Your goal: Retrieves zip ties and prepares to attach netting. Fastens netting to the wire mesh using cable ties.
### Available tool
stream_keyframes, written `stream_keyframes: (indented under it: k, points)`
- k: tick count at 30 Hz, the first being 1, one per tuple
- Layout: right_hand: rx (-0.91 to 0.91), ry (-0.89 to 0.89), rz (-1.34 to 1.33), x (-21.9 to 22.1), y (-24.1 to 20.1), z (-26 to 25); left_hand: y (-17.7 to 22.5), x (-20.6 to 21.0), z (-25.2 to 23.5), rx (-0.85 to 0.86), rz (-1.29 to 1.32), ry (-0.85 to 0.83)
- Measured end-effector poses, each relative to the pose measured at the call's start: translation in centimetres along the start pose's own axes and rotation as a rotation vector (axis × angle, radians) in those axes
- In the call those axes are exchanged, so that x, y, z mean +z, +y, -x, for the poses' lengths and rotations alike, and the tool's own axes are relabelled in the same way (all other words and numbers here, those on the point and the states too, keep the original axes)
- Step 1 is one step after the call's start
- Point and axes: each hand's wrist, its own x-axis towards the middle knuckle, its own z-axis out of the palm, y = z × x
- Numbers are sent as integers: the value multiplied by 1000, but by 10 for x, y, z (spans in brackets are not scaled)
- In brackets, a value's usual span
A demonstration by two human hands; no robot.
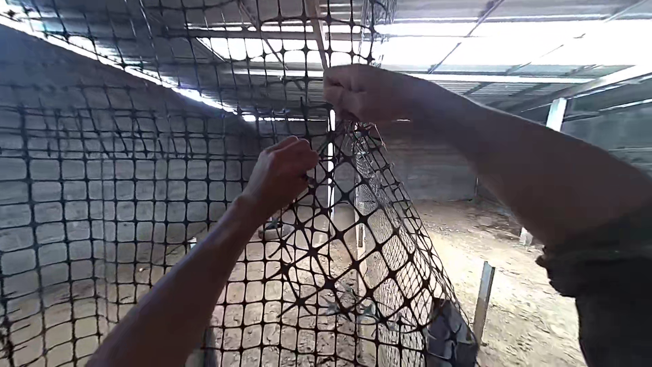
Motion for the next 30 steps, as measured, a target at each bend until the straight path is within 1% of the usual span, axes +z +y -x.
stream_keyframes:
  k: [2, 4, 5, 7, 8, 10, 11, 13, 14, 15, 18, 20, 21, 22, 23, 25, 27, 28, 30]
  points:
    - [58, 55, -97, 6, 2, 0, -2, 0, 1, -24, 50, -2]
    - [94, 112, -239, 9, 5, 5, 5, -4, -1, -152, 89, -2]
    - [89, 134, -321, 9, 6, 10, 10, -10, -5, -229, 120, -1]
    - [40, 175, -404, 6, 7, 23, 15, -22, -15, -309, 270, 85]
    - [25, 200, -400, 5, 6, 30, 17, -26, -23, -312, 372, 148]
    - [16, 255, -333, 2, 4, 42, 25, -32, -41, -312, 585, 214]
    - [19, 284, -281, 2, 2, 46, 28, -34, -50, -316, 663, 211]
    - [18, 331, -167, 4, -4, 55, 32, -41, -66, -376, 719, 119]
    - [9, 356, -124, 6, -7, 60, 34, -44, -73, -419, 683, 47]
    - [-37, 378, -63, 9, -9, 64, 35, -48, -80, -447, 639, -37]
    - [-268, 432, 145, 15, -9, 74, 31, -71, -93, -430, 537, -335]
    - [-329, 443, 192, 16, -6, 76, 31, -93, -102, -422, 419, -491]
    - [-337, 448, 181, 16, -4, 78, 32, -101, -107, -431, 345, -538]
    - [-327, 447, 162, 17, -2, 79, 35, -106, -112, -455, 281, -570]
    - [-304, 442, 146, 16, -1, 81, 40, -106, -118, -481, 247, -558]
    - [-274, 444, 135, 16, 0, 84, 52, -99, -128, -547, 246, -487]
    - [-302, 468, 127, 19, 1, 87, 56, -93, -138, -630, 235, -462]
    - [-328, 487, 129, 20, 1, 89, 55, -91, -143, -648, 204, -498]
    - [-381, 525, 147, 24, 1, 90, 54, -89, -148, -610, 94, -616]
